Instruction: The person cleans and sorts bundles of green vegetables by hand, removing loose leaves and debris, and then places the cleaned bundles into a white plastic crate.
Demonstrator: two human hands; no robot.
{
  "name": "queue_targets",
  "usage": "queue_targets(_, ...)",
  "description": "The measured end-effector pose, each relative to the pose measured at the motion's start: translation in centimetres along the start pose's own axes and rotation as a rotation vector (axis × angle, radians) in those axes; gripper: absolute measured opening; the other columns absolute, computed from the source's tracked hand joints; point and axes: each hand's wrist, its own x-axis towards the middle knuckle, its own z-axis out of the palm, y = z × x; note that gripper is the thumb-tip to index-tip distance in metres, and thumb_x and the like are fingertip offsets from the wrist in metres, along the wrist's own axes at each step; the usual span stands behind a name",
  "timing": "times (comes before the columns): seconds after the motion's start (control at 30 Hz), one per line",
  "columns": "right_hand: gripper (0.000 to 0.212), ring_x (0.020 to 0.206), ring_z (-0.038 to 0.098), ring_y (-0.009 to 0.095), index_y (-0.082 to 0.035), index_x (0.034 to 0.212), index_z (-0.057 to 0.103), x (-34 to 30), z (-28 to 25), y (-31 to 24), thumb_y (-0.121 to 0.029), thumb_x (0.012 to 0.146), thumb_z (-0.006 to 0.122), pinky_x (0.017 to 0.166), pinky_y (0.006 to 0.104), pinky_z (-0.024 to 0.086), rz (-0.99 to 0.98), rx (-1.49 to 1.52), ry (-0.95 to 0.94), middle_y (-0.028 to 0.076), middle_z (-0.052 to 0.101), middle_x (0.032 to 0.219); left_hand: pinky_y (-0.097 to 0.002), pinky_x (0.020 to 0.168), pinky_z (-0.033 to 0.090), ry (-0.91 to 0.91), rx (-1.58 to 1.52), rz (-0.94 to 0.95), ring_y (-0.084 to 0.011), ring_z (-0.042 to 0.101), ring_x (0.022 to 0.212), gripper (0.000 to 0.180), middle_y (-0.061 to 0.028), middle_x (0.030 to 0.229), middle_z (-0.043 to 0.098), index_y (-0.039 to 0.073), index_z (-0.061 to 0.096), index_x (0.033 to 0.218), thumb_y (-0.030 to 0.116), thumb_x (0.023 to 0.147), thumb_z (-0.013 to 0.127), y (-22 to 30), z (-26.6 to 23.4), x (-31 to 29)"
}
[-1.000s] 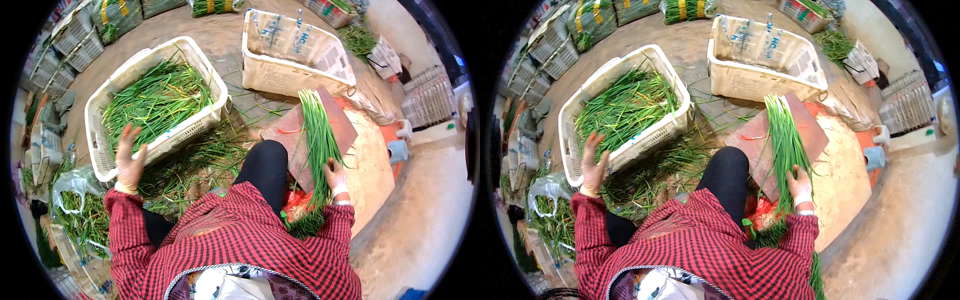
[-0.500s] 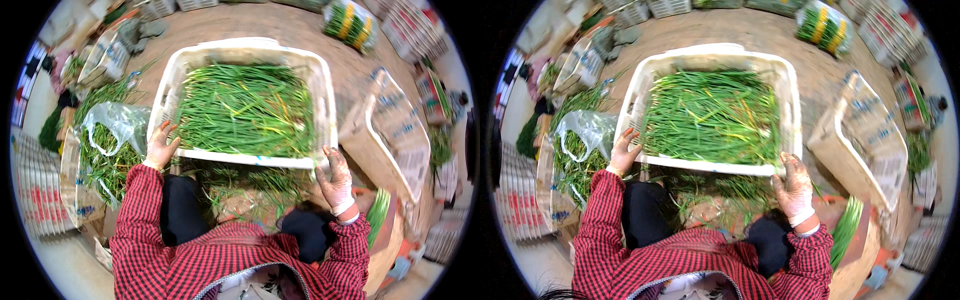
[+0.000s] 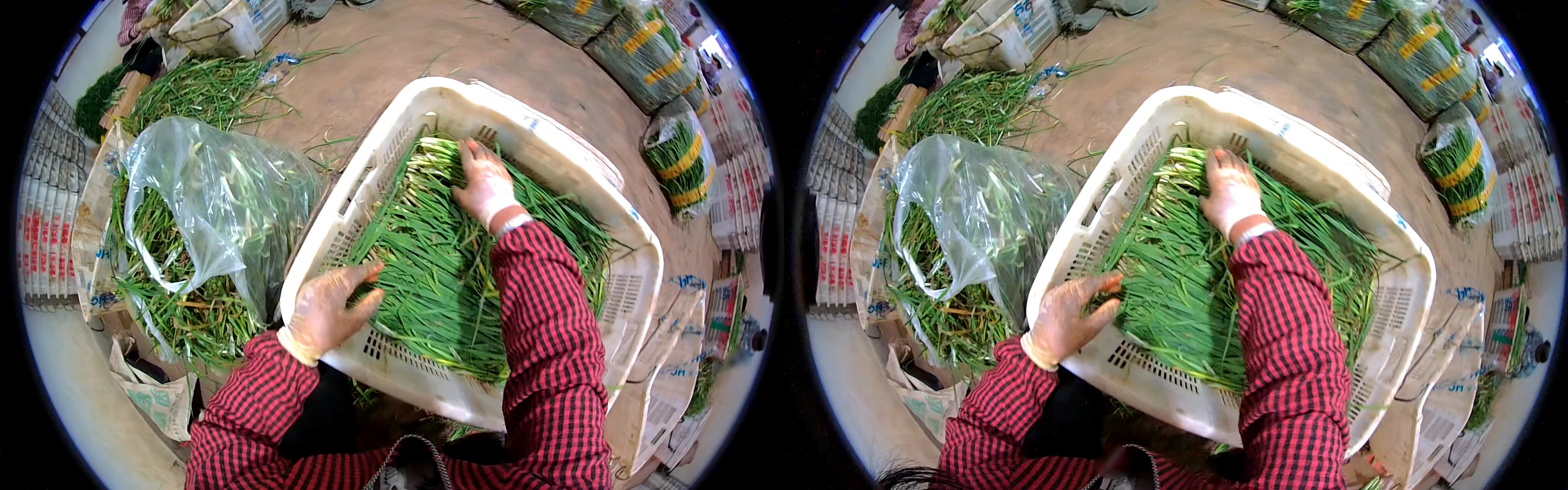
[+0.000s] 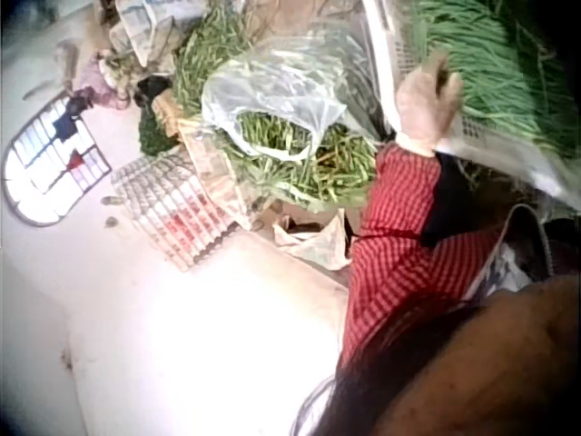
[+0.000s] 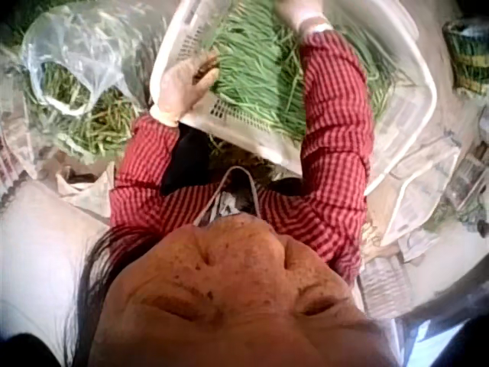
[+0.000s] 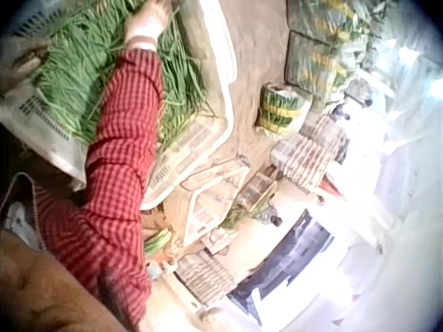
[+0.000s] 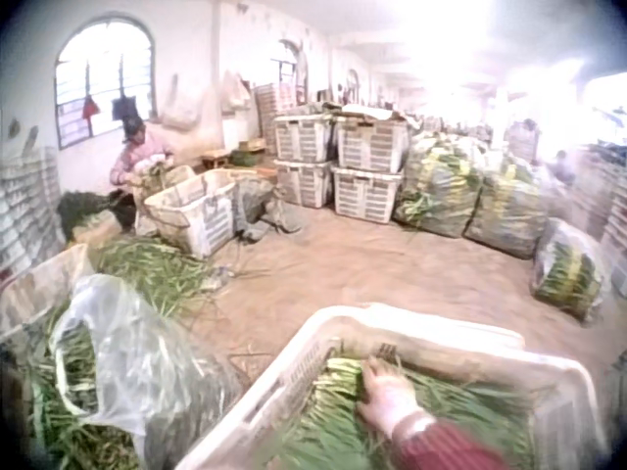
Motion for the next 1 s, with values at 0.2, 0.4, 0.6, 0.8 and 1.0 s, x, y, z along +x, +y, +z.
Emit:
queue_targets(0.2, 0.080, 0.117, 0.048, 0.031, -0.012, 0.135, 0.031, 6.1, 2.0, -1.5, -0.027, 0.068, 0.071, 0.096, 0.0404, 0.041, 0.215, -0.196, -0.420, 0.015, 0.049, 0.126, -0.0316, 0.076, 0.050, -0.068, -0.137, -0.011, -0.0258, 0.064, 0.085, 0.042, -0.0154, 0.094, 0.065, 0.005, 0.058, 0.116, 0.016, 0.078, 0.069, -0.7, 0.0, 0.0)
queue_targets(0.4, 0.039, 0.103, 0.058, 0.031, -0.010, 0.097, 0.064, 4.8, -1.5, -1.6, -0.031, 0.064, 0.068, 0.086, 0.0384, 0.047, 0.215, -0.159, -0.487, 0.016, 0.063, 0.104, -0.0314, 0.075, 0.050, -0.120, -0.151, -0.056, -0.0253, 0.064, 0.087, 0.043, -0.0155, 0.096, 0.065, 0.005, 0.057, 0.118, 0.019, 0.079, 0.068, -0.6, -0.4, 0.4)
queue_targets(0.6, 0.050, 0.119, 0.042, 0.036, -0.009, 0.097, 0.061, -5.7, -6.8, -0.9, -0.032, 0.056, 0.076, 0.103, 0.0504, 0.029, -0.176, 0.031, -0.180, 0.014, 0.054, 0.107, -0.0316, 0.077, 0.051, -0.022, -0.149, 0.041, -0.0248, 0.065, 0.087, 0.041, -0.0148, 0.096, 0.065, 0.005, 0.057, 0.117, 0.017, 0.079, 0.069, -0.9, -0.3, -0.1)
queue_targets(0.8, 0.048, 0.116, 0.049, 0.032, -0.009, 0.098, 0.054, -15.5, -7.2, 0.5, -0.022, 0.059, 0.078, 0.101, 0.0454, 0.037, -0.105, 0.362, -0.015, 0.011, 0.055, 0.114, -0.0299, 0.083, 0.048, -0.068, -0.232, -0.123, -0.0196, 0.064, 0.090, 0.039, -0.0118, 0.093, 0.066, 0.004, 0.056, 0.118, 0.018, 0.083, 0.062, -1.1, 0.0, 0.1)
queue_targets(1.0, 0.042, 0.109, 0.052, 0.020, -0.006, 0.125, 0.047, -23.1, -11.6, 4.9, -0.009, 0.085, 0.061, 0.096, 0.0353, 0.040, 0.427, 1.315, 0.613, 0.007, 0.055, 0.118, -0.0288, 0.085, 0.046, -0.043, -0.380, -0.196, -0.0155, 0.060, 0.093, 0.039, -0.0105, 0.101, 0.064, 0.002, 0.055, 0.120, 0.019, 0.085, 0.060, -0.5, -0.2, 0.6)
